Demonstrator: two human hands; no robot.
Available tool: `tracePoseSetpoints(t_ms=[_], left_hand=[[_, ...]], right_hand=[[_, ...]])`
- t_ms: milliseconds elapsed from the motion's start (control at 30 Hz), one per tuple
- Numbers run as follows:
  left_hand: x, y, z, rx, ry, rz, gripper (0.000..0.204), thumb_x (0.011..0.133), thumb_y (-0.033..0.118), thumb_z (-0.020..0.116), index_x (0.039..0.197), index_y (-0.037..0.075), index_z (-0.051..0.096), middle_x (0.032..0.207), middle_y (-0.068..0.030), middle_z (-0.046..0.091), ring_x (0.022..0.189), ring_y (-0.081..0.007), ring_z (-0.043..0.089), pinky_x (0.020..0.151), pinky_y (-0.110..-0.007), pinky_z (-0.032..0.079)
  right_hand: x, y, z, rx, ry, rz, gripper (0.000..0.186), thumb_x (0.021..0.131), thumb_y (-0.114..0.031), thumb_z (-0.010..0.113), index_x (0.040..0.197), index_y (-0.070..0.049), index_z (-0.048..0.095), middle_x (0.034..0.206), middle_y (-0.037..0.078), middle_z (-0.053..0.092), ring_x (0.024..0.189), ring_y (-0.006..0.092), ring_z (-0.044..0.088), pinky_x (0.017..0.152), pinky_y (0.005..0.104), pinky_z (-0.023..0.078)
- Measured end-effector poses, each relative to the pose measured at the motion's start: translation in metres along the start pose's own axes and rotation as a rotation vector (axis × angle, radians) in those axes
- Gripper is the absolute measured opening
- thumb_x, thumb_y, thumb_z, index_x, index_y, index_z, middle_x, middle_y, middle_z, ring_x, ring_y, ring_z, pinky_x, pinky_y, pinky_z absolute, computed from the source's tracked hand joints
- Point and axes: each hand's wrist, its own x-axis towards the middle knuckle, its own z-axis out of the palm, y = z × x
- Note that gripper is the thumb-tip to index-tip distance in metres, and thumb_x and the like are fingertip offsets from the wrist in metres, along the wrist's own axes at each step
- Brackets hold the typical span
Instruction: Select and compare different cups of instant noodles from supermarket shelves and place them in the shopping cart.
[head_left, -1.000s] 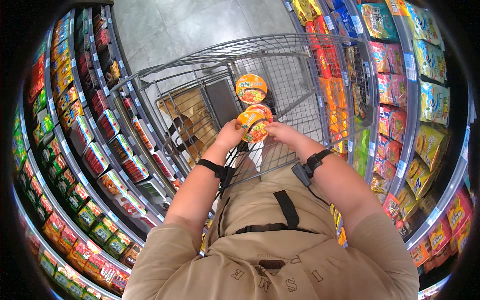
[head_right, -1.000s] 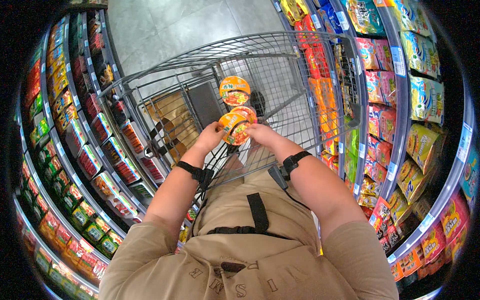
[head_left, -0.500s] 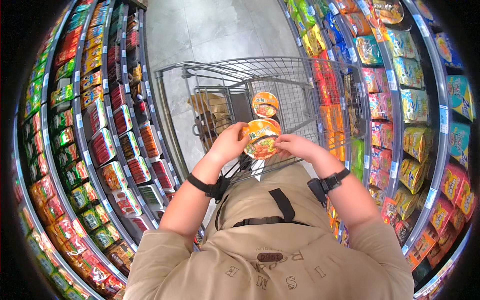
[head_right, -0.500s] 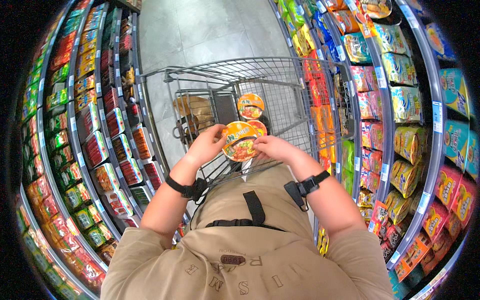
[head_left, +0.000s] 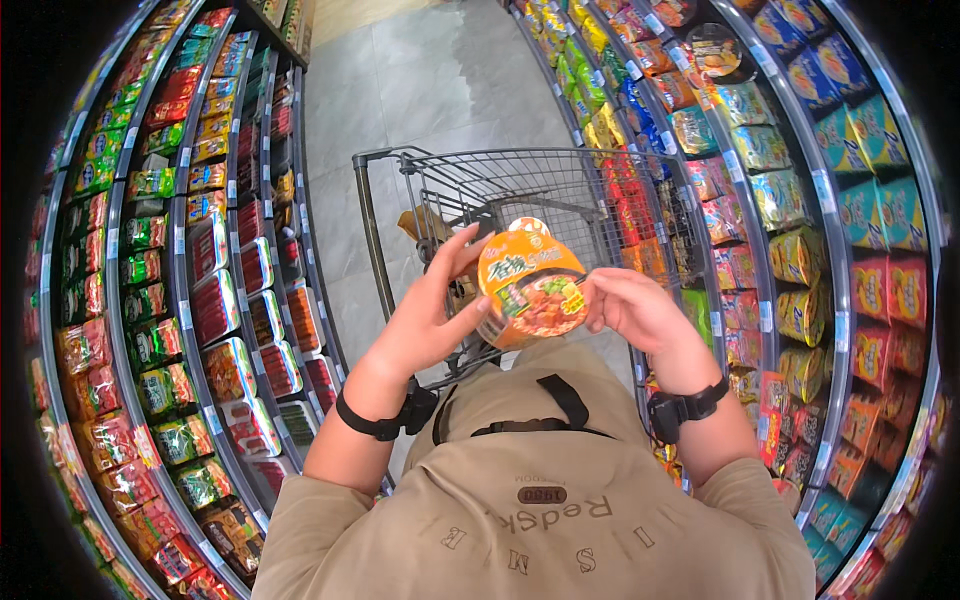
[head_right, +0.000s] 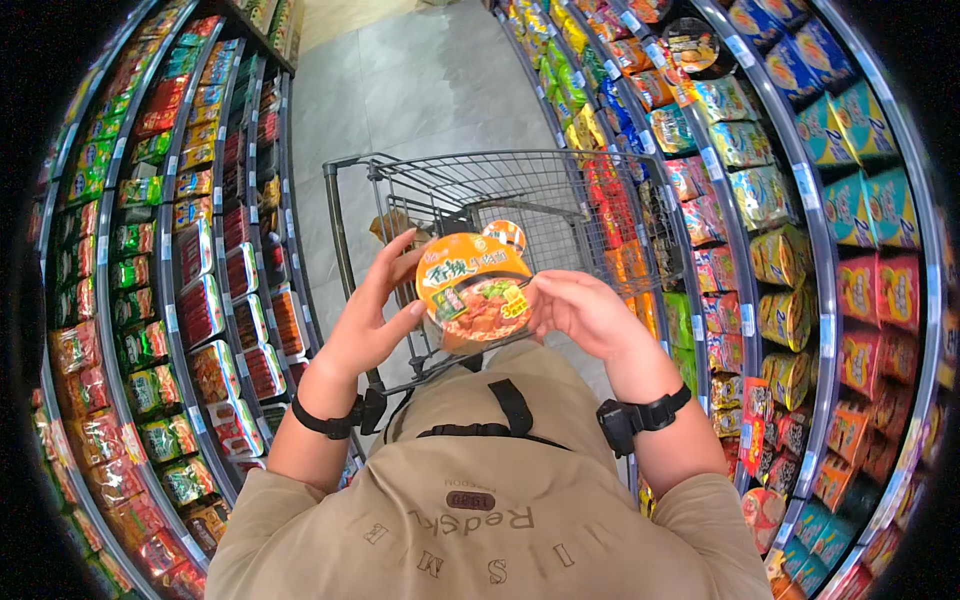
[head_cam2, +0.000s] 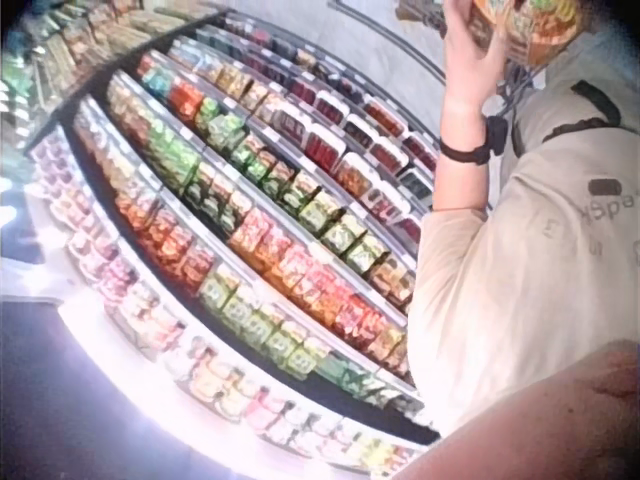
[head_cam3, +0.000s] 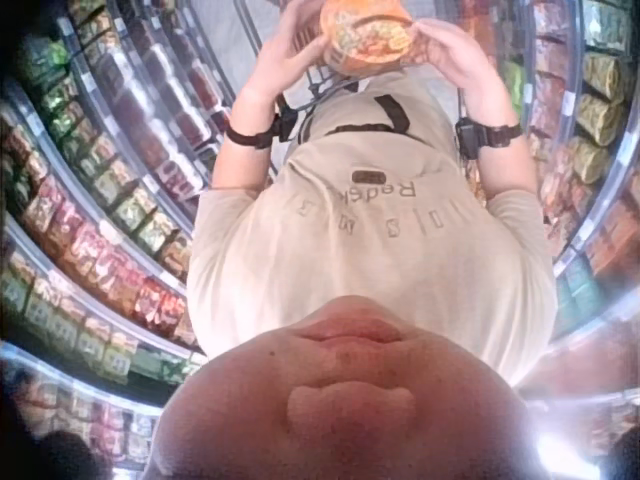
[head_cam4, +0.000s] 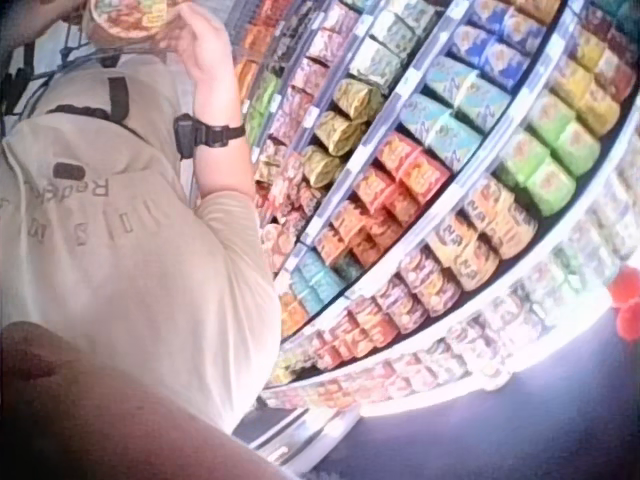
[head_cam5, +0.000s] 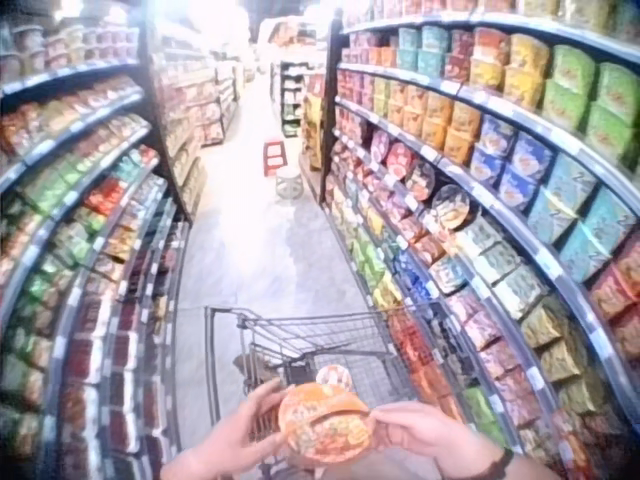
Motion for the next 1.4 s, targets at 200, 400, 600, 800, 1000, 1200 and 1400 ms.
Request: tracePoseSetpoints(t_ms=[200,400,600,800,1000,1200,1400], left_hand=[[0.005,0.019,0.013,-0.094,-0.305,0.135,0.105,0.088,0.029,0.078,0.163,-0.002,0.012,0.167,-0.0216,0.027,0.154,-0.0312,0.030,0.124,-0.041,0.025],[0.011,0.031,0.054,-0.374,-0.412,0.065,0.127,0.078,0.024,0.091,0.164,-0.002,0.000,0.158,-0.0205,0.038,0.146,-0.0278,0.041,0.121,-0.039,0.031],[0.022,0.042,0.096,-0.376,-0.573,0.079,0.130,0.075,0.025,0.093,0.163,-0.002,0.000,0.157,-0.0199,0.039,0.145,-0.0270,0.042,0.120,-0.038,0.032],[0.030,0.065,0.155,-0.315,-0.626,0.072,0.133,0.076,0.022,0.091,0.164,0.001,-0.006,0.158,-0.0218,0.037,0.145,-0.0285,0.041,0.119,-0.040,0.033],[0.030,0.083,0.249,-0.365,-0.812,0.088,0.132,0.077,0.019,0.089,0.164,0.003,-0.008,0.161,-0.0213,0.033,0.147,-0.0293,0.038,0.120,-0.041,0.033],[-0.004,0.115,0.370,-0.312,-1.046,0.176,0.131,0.077,0.019,0.089,0.163,0.001,-0.008,0.162,-0.0232,0.031,0.149,-0.0306,0.035,0.121,-0.041,0.031],[-0.040,0.148,0.475,-0.221,-1.127,0.284,0.116,0.076,0.029,0.091,0.159,-0.004,0.016,0.155,-0.0244,0.040,0.145,-0.0330,0.042,0.120,-0.042,0.034]], right_hand=[[-0.060,0.000,0.037,0.469,-0.042,-0.258,0.029,0.108,-0.027,0.049,0.100,-0.003,0.064,0.083,0.009,0.070,0.068,0.0174,0.062,0.068,0.0333,0.048],[-0.117,0.020,0.065,0.426,0.094,-0.451,0.027,0.108,-0.026,0.049,0.106,-0.003,0.062,0.085,0.008,0.068,0.077,0.0191,0.063,0.072,0.0331,0.048],[-0.173,0.041,0.075,0.372,0.236,-0.577,0.027,0.107,-0.023,0.051,0.121,-0.001,0.058,0.095,0.010,0.069,0.090,0.0236,0.069,0.082,0.0358,0.053],[-0.231,0.062,0.065,0.186,0.390,-0.694,0.060,0.105,-0.023,0.056,0.158,-0.004,0.034,0.113,0.014,0.066,0.107,0.0245,0.066,0.090,0.0362,0.052],[-0.304,0.121,0.036,-0.045,0.730,-0.640,0.071,0.104,-0.017,0.061,0.162,-0.006,0.023,0.133,0.014,0.060,0.124,0.0227,0.059,0.101,0.0379,0.049],[-0.400,0.167,0.021,0.043,0.763,-0.712,0.069,0.104,-0.014,0.062,0.160,-0.002,0.026,0.154,0.009,0.047,0.141,0.0197,0.045,0.118,0.0378,0.036],[-0.503,0.216,0.002,0.030,0.866,-0.758,0.067,0.104,-0.017,0.062,0.160,0.000,0.027,0.156,0.010,0.046,0.143,0.0198,0.044,0.118,0.0379,0.035]])
